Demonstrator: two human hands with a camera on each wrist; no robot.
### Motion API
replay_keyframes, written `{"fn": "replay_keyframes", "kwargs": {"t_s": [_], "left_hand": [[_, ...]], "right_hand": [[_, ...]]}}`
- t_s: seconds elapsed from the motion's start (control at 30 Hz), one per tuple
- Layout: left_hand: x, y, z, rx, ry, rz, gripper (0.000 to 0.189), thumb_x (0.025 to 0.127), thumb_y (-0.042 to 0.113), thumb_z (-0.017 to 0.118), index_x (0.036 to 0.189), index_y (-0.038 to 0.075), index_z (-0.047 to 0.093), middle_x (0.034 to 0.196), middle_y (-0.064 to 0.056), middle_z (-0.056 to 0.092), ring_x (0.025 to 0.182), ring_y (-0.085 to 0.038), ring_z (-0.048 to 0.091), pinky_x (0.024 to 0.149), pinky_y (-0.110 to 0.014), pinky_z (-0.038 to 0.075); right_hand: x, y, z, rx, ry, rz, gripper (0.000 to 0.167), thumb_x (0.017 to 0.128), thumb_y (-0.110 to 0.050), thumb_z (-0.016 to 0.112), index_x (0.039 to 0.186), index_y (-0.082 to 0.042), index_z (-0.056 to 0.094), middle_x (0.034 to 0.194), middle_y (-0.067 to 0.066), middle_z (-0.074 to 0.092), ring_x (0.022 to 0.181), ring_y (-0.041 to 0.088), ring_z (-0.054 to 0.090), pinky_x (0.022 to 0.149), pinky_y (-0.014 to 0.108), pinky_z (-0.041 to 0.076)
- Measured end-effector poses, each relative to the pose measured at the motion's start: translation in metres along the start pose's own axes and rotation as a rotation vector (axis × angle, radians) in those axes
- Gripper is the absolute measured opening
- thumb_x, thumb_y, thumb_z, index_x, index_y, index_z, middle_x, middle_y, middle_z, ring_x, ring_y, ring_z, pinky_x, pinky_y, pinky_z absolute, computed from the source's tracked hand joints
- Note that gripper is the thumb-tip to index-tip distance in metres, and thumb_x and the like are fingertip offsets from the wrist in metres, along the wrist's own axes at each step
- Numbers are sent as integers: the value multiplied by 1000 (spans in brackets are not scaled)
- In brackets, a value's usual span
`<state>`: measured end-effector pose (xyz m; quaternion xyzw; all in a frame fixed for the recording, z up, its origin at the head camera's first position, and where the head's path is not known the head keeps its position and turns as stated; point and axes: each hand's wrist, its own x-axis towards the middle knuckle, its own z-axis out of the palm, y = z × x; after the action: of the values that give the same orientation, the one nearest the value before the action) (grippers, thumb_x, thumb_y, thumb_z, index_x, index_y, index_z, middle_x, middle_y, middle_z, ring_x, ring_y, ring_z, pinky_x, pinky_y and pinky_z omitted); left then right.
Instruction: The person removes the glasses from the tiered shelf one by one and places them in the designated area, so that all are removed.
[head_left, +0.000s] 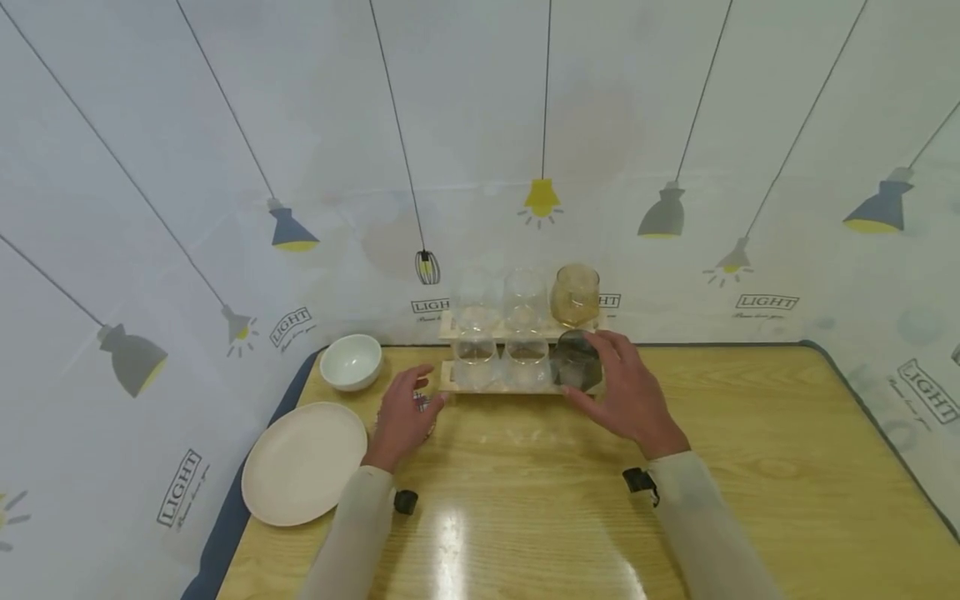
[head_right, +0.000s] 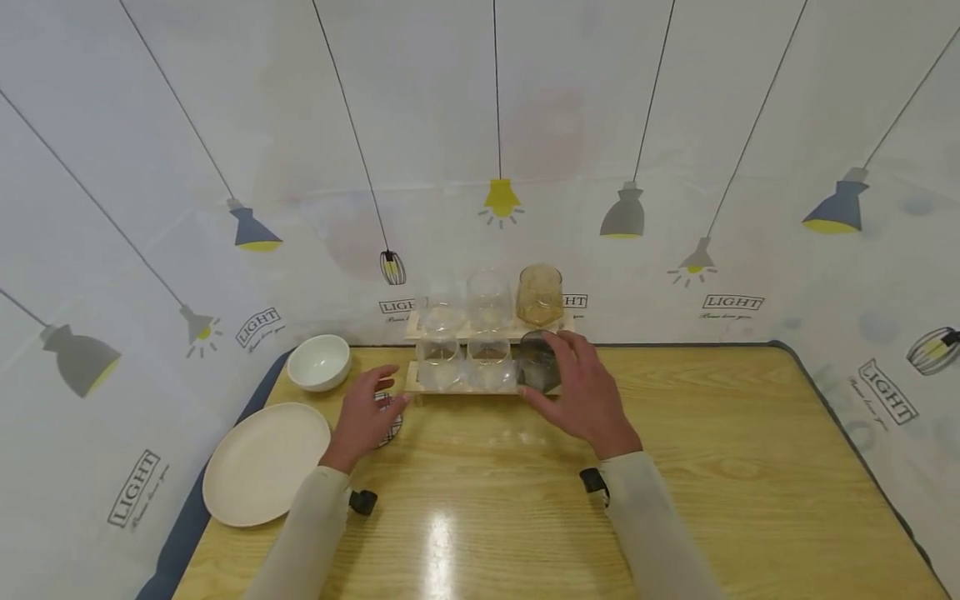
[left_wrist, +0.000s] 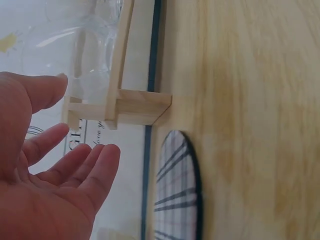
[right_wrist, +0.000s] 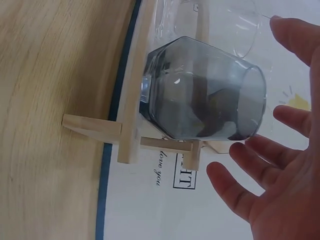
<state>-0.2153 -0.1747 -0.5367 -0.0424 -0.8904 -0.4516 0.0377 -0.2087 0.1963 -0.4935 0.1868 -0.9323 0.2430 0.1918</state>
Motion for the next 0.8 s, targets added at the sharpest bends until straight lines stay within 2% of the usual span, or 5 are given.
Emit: {"fn": "replay_keyframes", "kwargs": {"t_s": [0.2, 0.33, 0.53, 0.67, 0.8], "left_hand": [[12, -11, 7, -64, 19, -61, 53, 102, 28, 72, 150, 10, 57, 149, -15, 57, 134, -35, 63, 106, -48, 56], [17, -16, 13, -86, -10, -117, 51, 104, 30, 69, 150, 12, 56, 152, -14, 56, 135, -33, 63, 107, -49, 55], [21, -16, 20, -150, -38, -173, 45, 106, 29, 66, 148, 15, 57, 150, -12, 59, 135, -33, 62, 106, -49, 56], [25, -14, 25, -190, -11, -178, 41, 106, 27, 67, 145, 16, 60, 146, -13, 62, 133, -34, 63, 106, -50, 56], [29, -12, 31, -206, 14, -180, 37, 107, 27, 65, 143, 18, 62, 144, -15, 63, 133, -35, 63, 104, -50, 56]], "right_hand": [[6, 3, 9, 88, -1, 47, 86, 91, -47, 82, 157, -10, 42, 155, 22, 44, 133, 44, 55, 95, 64, 54], [10, 6, 12, 151, -12, 88, 83, 93, -45, 80, 156, -8, 41, 155, 22, 43, 136, 43, 52, 104, 66, 49], [23, 8, 4, 233, 7, 162, 85, 97, -51, 74, 160, -7, 38, 157, 21, 42, 136, 43, 49, 106, 66, 45], [38, 11, 2, 288, 47, 195, 87, 98, -52, 72, 162, -7, 34, 158, 23, 40, 139, 43, 47, 104, 66, 45], [52, 20, 6, 329, 115, 229, 85, 99, -44, 73, 162, -6, 33, 156, 23, 42, 138, 40, 48, 103, 63, 50]]}}
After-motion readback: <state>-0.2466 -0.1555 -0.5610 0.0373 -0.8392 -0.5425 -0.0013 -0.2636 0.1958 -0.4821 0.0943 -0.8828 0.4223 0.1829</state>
